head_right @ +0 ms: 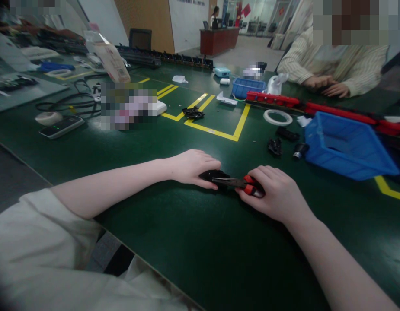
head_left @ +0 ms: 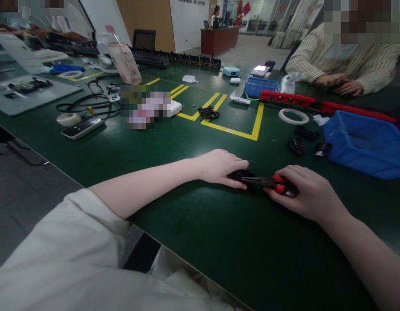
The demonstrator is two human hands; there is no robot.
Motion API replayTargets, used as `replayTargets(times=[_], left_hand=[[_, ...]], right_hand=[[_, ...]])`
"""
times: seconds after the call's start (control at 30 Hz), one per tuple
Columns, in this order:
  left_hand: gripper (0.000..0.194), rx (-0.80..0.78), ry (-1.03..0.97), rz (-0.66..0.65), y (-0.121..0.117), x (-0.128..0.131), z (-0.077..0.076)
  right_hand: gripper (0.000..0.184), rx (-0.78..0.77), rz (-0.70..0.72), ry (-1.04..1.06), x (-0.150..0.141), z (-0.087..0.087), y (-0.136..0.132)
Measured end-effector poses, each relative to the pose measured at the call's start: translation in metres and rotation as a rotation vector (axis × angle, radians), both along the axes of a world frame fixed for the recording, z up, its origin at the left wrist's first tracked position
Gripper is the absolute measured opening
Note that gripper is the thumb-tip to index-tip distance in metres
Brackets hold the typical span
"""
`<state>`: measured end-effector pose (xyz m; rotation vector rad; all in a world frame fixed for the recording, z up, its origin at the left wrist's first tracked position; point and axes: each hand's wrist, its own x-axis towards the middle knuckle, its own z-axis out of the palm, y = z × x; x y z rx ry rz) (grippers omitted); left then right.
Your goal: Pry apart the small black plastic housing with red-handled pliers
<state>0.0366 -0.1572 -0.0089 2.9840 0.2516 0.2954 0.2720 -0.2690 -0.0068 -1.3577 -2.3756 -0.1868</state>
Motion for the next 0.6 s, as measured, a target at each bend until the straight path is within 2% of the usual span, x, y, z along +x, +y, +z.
replayTargets(times=[0.6], left_hand=[[0.042,0.016,0.001,0.014,-0.001,0.0,0.001]], right_hand=[[0.022,-0.014,0.001,0.012,0.005,0.0,0.002]])
